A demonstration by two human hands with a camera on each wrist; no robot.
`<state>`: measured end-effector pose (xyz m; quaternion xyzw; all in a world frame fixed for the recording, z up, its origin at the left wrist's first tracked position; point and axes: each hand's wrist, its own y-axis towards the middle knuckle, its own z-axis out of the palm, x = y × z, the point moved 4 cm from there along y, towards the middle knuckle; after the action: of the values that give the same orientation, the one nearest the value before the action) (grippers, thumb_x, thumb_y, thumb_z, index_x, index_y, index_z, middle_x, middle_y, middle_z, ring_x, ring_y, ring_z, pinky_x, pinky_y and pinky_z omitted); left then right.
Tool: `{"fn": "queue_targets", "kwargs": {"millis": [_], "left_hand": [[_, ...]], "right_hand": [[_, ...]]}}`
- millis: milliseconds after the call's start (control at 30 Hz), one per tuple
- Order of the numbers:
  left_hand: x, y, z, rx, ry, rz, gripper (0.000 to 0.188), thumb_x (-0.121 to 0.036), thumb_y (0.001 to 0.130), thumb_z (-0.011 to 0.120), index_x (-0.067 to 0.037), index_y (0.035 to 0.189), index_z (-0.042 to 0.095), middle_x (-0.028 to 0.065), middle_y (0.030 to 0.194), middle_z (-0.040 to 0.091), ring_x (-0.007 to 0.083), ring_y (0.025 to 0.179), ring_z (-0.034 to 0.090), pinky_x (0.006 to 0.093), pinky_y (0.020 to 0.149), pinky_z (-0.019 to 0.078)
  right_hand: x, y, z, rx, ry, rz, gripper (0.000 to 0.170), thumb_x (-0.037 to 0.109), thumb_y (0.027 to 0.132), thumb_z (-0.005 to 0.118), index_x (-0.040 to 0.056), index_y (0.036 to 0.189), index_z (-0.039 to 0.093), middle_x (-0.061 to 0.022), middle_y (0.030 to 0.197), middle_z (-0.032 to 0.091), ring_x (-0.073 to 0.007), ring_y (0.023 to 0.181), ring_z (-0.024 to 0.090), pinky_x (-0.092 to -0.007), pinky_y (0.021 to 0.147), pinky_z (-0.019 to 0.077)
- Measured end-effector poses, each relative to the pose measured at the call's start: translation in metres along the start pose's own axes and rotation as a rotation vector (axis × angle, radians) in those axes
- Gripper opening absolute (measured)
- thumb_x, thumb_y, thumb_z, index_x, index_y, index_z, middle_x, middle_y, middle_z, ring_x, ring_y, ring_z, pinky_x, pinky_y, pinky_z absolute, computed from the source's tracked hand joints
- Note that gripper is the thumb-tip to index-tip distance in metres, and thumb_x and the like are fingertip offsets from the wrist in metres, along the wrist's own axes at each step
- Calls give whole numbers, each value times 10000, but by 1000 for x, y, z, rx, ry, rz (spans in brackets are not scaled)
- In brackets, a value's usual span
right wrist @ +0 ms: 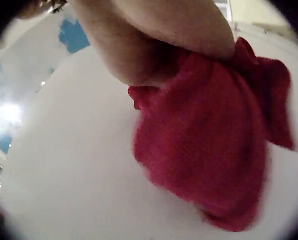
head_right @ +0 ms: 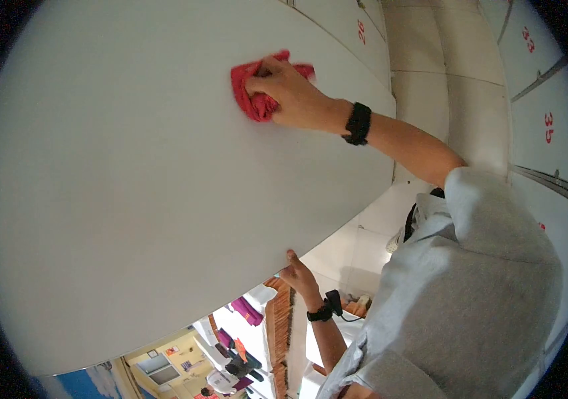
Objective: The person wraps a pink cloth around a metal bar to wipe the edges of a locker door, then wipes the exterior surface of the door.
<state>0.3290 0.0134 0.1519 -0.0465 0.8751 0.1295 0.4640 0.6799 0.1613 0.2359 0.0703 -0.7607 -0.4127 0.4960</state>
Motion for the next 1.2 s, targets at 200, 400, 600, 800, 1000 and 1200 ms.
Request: {"fn": "queue_targets", "kwargs": {"millis": [200, 400, 600, 800, 1000, 1200], "left_hand": [[6, -1, -3, -32, 40, 30, 410, -271, 928, 614, 136, 976, 607, 156, 917, 665, 201, 842, 588, 329, 772, 470], [4, -2, -4, 7, 60, 22, 395, -278, 930, 613, 112, 989, 603, 130, 918, 652, 197, 844, 577, 322, 780, 459], [-7, -1, -1, -44, 30, 73, 382, -272, 929, 616, 108, 954, 588, 109, 893, 639, 186, 832, 561, 322, 776, 453], [-14, -3, 1, -13, 29, 49, 346, -234, 932, 606, 105, 999, 593, 124, 943, 646, 202, 868, 584, 322, 800, 457], [-20, -3, 5, -94, -135, 114, 357, -234, 928, 614, 113, 1006, 588, 117, 970, 645, 188, 887, 578, 306, 818, 450], [-2, -4, 2, -49, -108, 9, 370, -229, 926, 617, 123, 1034, 581, 122, 983, 648, 198, 909, 584, 306, 841, 447]], "right_hand": [[2, -60, 23, 221, 62, 104, 306, -27, 620, 672, 75, 887, 563, -111, 960, 579, -308, 997, 495, -435, 811, 405], [1, -16, 7, 99, 19, 73, 377, -71, 596, 631, 89, 933, 578, -140, 1037, 548, -337, 1038, 494, -434, 854, 415], [-5, -52, 20, 76, 30, 50, 365, -67, 594, 650, 89, 918, 589, -142, 1049, 543, -340, 1031, 501, -436, 853, 418], [3, -37, 12, 112, 43, 29, 339, -49, 618, 645, 102, 916, 592, -146, 1023, 550, -333, 1028, 500, -432, 849, 409], [-21, 31, -18, 87, -158, 120, 506, -48, 612, 601, 105, 1093, 573, -191, 1218, 471, -390, 1161, 417, -489, 908, 410], [-25, -40, 18, 95, -169, -87, 447, -93, 595, 591, 54, 1017, 564, -147, 1112, 512, -375, 1134, 455, -458, 989, 361]]}}
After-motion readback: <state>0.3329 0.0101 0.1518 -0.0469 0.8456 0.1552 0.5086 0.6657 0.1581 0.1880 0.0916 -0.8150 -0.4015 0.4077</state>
